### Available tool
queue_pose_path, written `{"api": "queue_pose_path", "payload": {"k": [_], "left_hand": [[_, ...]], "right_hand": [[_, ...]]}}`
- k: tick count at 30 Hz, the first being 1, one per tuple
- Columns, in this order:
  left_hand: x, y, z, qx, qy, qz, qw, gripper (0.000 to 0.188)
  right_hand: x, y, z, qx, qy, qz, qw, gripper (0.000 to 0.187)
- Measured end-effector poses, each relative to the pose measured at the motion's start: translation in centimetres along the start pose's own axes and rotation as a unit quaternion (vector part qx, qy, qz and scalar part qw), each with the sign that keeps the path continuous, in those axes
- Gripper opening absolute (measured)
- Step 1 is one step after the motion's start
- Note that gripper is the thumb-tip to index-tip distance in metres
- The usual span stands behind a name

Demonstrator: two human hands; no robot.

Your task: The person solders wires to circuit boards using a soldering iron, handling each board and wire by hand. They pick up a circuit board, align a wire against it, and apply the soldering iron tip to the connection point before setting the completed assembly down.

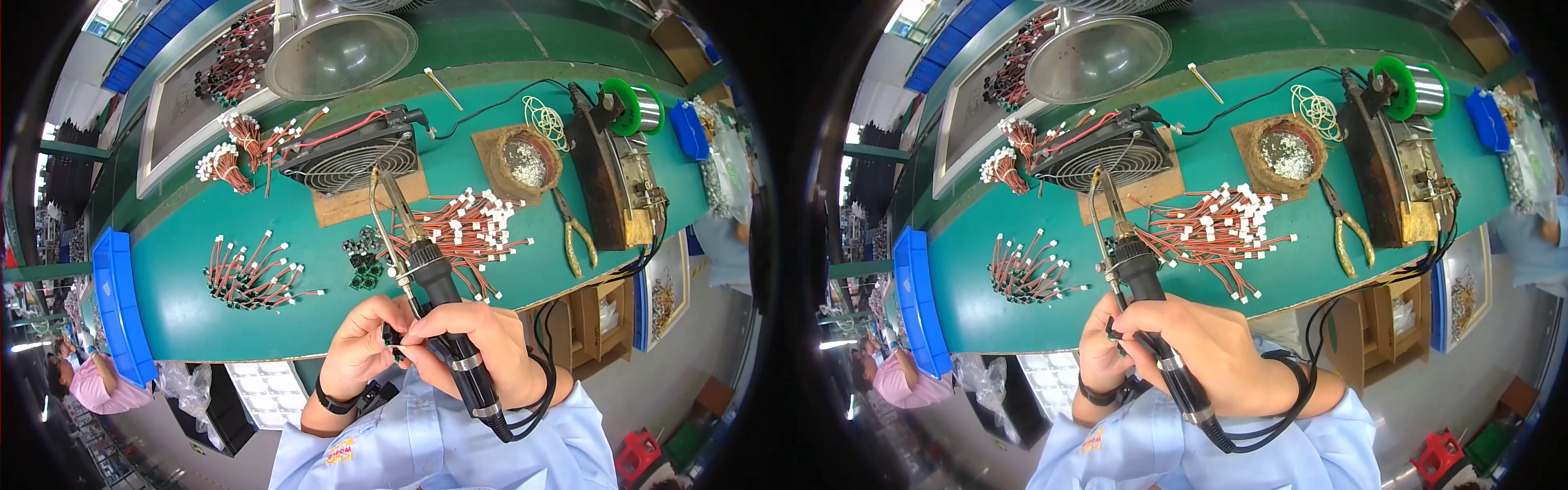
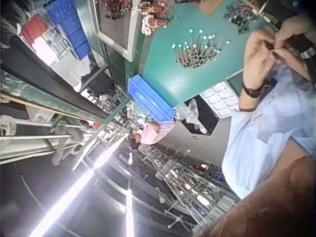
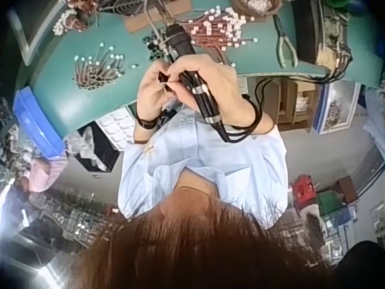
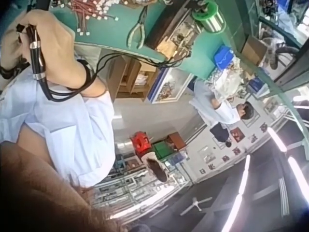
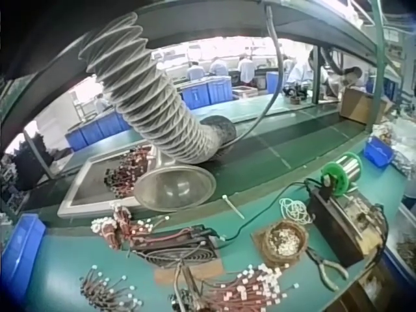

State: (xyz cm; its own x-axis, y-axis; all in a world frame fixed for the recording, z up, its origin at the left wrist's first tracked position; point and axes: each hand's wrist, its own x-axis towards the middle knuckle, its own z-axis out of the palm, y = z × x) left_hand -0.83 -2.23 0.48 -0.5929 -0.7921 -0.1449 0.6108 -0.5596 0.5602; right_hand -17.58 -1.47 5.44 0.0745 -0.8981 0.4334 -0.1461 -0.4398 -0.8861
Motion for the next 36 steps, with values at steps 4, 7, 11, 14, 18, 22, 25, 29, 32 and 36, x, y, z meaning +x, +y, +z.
{"api": "queue_pose_path", "payload": {"k": [4,7,11,14,18,22,25,29,32,36], "left_hand": [[0.0,0.1,-0.1,-0.002,-0.009,-0.001,1.0,0.025],[0.0,0.1,-0.1,-0.002,-0.013,-0.005,1.0,0.025],[0.0,0.2,-0.1,0.01,-0.014,-0.007,1.0,0.025],[0.0,0.2,-0.1,0.021,-0.016,-0.003,1.0,0.026],[0.0,0.2,0.1,0.022,-0.016,0.004,1.0,0.024],[0.1,0.5,0.2,0.038,-0.013,0.001,0.999,0.022],[0.2,0.8,0.4,0.044,-0.011,-0.012,0.999,0.02],[0.4,1.2,0.5,0.067,-0.019,-0.024,0.997,0.02],[0.4,1.5,0.8,0.074,-0.019,-0.026,0.997,0.018],[0.2,1.7,0.5,0.146,-0.011,0.012,0.989,0.014]], "right_hand": [[0.1,-0.1,-0.2,0.005,-0.012,0.012,1.0,0.035],[0.2,-0.2,-0.4,0.006,-0.019,0.022,1.0,0.035],[0.2,-0.3,-0.5,-0.003,-0.016,0.014,1.0,0.035],[0.2,-0.3,-0.5,0.005,-0.018,0.02,1.0,0.036],[0.2,-0.2,-0.7,0.006,-0.022,0.019,1.0,0.036],[0.1,-0.2,-0.8,0.019,-0.029,0.037,0.999,0.036],[0.2,-0.3,-1.0,0.018,-0.034,0.042,0.998,0.036],[0.0,-0.1,-1.1,0.023,-0.03,0.053,0.998,0.035],[-0.1,-0.1,-1.2,0.025,-0.03,0.059,0.998,0.035],[0.0,-0.1,-1.4,0.021,-0.032,0.063,0.997,0.035]]}}
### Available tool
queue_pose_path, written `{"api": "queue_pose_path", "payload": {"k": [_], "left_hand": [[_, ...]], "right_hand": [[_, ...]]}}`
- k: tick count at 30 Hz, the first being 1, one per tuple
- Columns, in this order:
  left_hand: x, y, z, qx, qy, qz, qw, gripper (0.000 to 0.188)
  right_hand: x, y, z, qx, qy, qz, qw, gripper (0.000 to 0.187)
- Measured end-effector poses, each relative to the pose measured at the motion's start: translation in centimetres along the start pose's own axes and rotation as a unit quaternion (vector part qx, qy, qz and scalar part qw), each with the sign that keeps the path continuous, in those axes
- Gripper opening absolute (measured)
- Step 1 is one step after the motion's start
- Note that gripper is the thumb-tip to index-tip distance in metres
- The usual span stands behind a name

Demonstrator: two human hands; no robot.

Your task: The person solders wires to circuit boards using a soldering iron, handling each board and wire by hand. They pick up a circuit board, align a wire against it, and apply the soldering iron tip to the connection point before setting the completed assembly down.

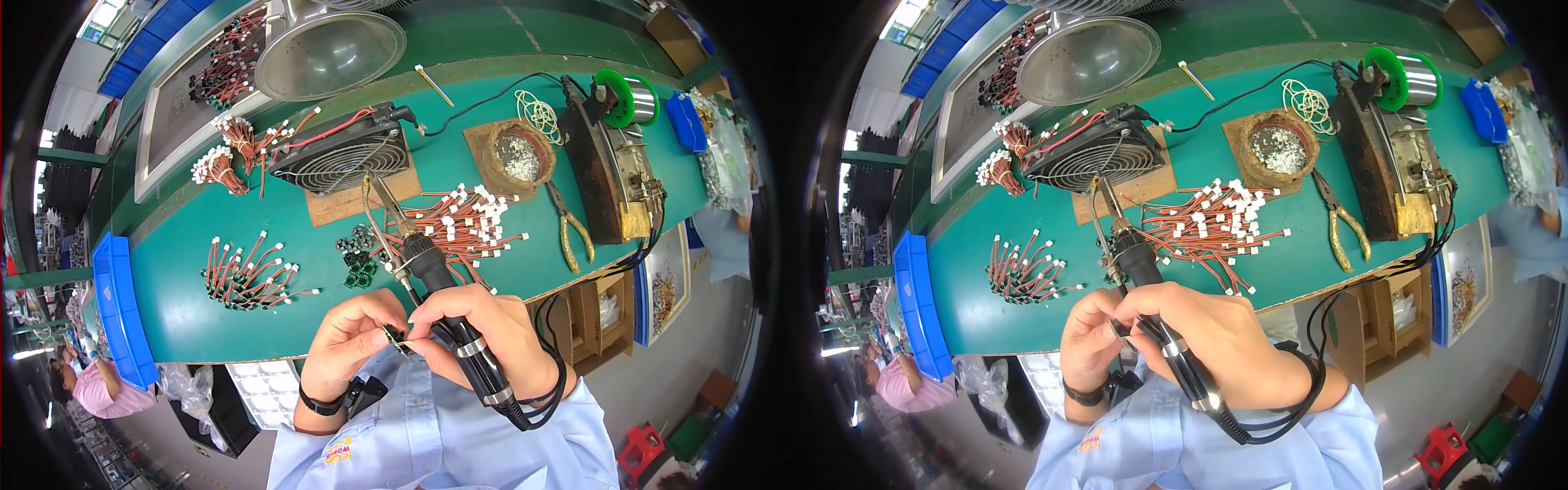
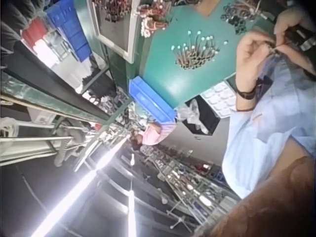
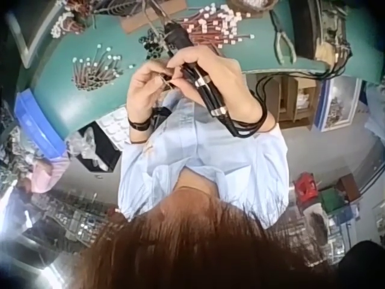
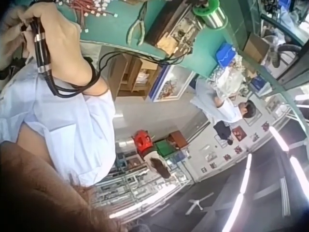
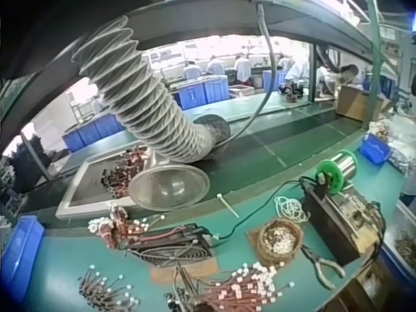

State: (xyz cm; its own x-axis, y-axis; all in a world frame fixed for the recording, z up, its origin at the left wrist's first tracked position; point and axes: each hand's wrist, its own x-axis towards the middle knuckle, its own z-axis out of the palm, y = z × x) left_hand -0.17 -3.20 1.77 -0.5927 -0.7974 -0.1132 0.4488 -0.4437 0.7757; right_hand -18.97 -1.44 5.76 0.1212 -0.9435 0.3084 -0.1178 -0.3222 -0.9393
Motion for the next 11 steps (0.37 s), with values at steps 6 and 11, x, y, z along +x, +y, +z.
{"api": "queue_pose_path", "payload": {"k": [6,11], "left_hand": [[-0.1,1.1,0.5,0.131,0.027,0.061,0.989,0.011],[-0.3,1.2,0.4,0.141,-0.008,0.091,0.986,0.022]], "right_hand": [[0.2,0.0,-0.2,-0.029,0.007,0.001,1.0,0.034],[0.0,-0.4,-0.3,-0.019,0.015,0.048,0.999,0.033]]}}
